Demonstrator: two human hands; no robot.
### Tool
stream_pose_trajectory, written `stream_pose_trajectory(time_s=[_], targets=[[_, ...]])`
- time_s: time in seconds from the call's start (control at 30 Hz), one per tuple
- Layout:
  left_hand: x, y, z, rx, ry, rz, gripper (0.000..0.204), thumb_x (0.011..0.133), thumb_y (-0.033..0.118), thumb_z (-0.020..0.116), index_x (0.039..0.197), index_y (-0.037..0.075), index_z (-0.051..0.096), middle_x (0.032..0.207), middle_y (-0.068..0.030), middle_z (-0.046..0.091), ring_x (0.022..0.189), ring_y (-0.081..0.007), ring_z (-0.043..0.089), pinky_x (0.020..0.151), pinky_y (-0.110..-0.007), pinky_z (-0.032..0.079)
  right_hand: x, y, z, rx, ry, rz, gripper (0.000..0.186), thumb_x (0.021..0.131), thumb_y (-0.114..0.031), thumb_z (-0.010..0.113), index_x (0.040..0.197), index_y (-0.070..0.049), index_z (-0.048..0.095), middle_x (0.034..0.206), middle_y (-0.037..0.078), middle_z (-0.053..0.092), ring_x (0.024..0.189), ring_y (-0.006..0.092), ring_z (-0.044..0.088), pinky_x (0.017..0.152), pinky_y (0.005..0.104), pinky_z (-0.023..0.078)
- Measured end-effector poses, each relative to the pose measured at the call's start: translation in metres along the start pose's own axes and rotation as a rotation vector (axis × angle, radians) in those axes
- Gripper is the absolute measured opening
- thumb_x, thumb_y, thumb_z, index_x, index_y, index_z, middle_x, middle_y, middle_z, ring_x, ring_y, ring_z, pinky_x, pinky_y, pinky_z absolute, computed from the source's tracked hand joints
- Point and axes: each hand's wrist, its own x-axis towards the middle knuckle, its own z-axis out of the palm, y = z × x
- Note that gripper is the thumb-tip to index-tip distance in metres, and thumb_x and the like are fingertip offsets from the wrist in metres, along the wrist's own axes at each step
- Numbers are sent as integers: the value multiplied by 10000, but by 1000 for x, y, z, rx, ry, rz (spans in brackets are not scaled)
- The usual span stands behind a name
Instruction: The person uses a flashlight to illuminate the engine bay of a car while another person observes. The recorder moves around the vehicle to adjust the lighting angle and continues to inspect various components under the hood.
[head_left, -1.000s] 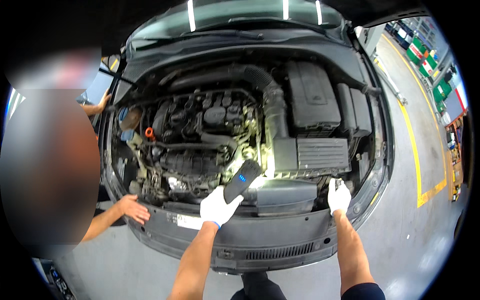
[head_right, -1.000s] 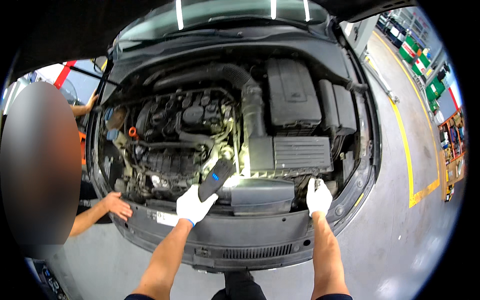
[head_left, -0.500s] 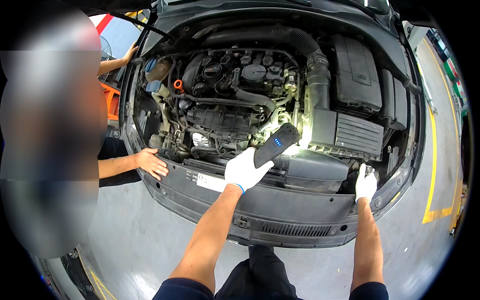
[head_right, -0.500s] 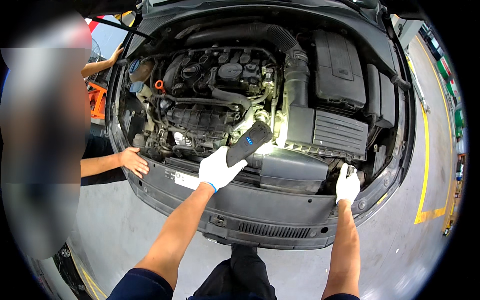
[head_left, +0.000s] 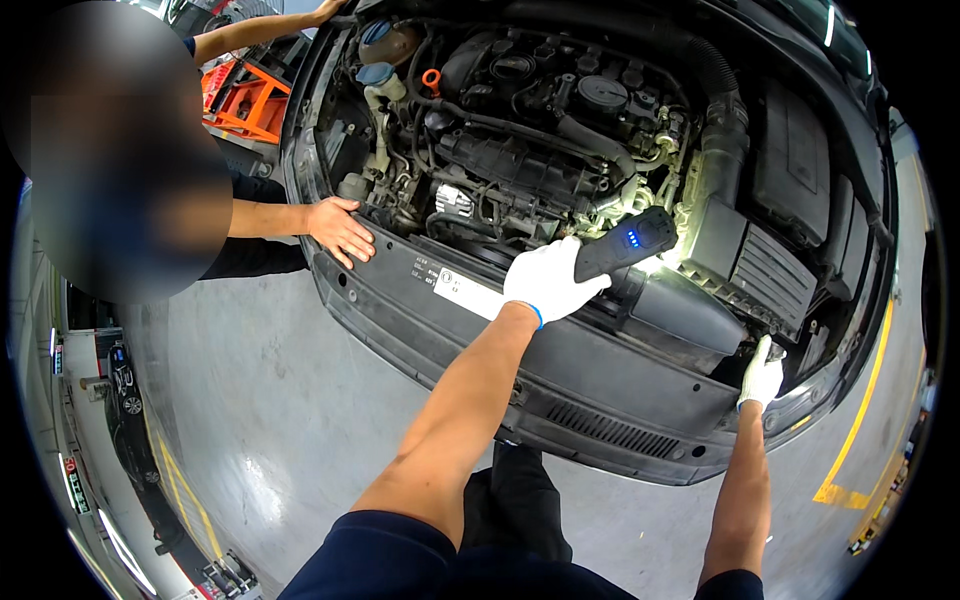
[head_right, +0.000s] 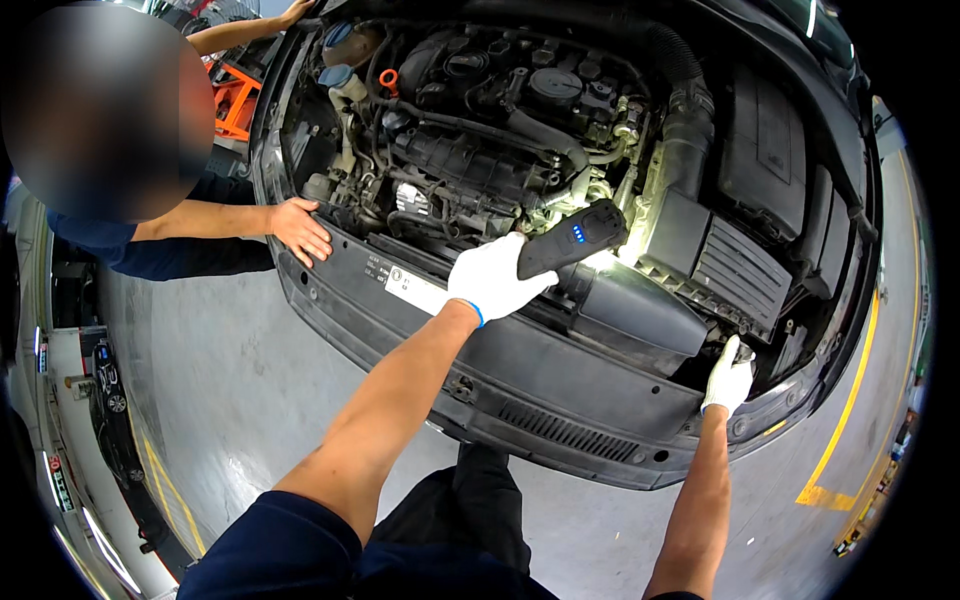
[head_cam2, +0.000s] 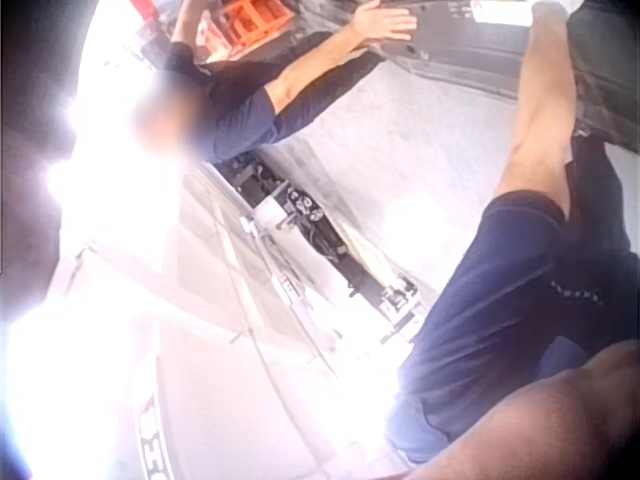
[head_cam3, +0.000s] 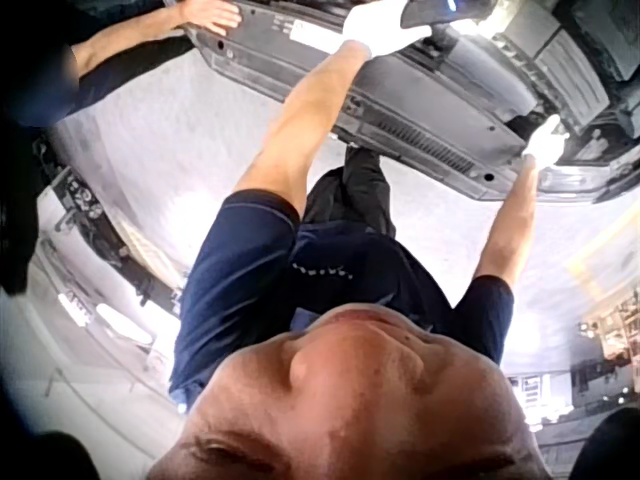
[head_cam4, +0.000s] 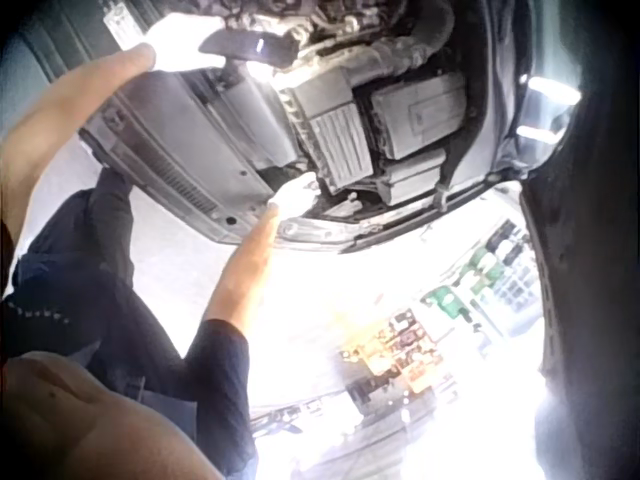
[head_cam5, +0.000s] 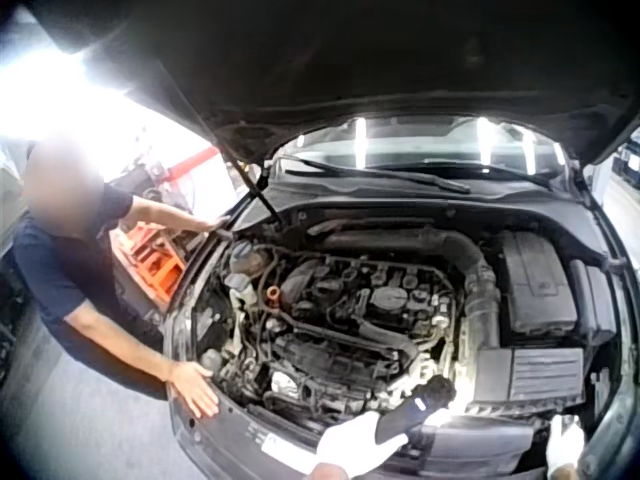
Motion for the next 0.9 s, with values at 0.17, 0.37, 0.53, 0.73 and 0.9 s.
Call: stream_pose_trajectory(time_s=[0.17, 0.37, 0.53, 0.73, 0.9], targets=[[0, -2, 0, -34, -9, 11, 655, 840, 648, 742, 1140, 76, 629, 1104, -167, 740, 1015, -391, 722, 889, -488, 570, 4, 4, 1, 10, -3, -2, 498, 1080, -491, 569, 1082, -20, 731, 992, 167, 751, 875, 327, 666, 851, 416, 515], [-1, -2, -2, -57, -3, 2, 673, 845, 652, 730, 1165, 66, 644, 1119, -172, 742, 1025, -380, 726, 906, -477, 571, 9, 15, 1, 36, -50, 4, 467, 1082, -456, 596, 1087, -10, 735, 962, 135, 740, 856, 234, 632, 849, 382, 509], [-2, -1, -8, -66, -19, -8, 680, 845, 652, 730, 1180, 64, 651, 1111, -177, 744, 1008, -380, 732, 904, -474, 575, 10, 19, 2, 86, -54, 41, 468, 1082, -451, 607, 1082, 2, 722, 930, 93, 719, 825, 184, 576, 821, 353, 496], [-3, -4, -6, -88, 10, 10, 675, 855, 655, 724, 1170, 64, 644, 1087, -176, 744, 996, -373, 735, 896, -470, 577, 9, 11, 1, 89, -58, 25, 432, 1087, -428, 615, 1082, -7, 714, 935, 50, 710, 840, 156, 560, 831, 333, 482], [-2, -5, -4, -100, 44, 27, 668, 870, 651, 711, 1173, 60, 637, 1080, -173, 741, 994, -365, 736, 898, -457, 578, 12, 21, 1, 168, -68, 23, 448, 1082, -445, 621, 1033, -7, 698, 909, 36, 679, 830, 148, 530, 819, 329, 473]])
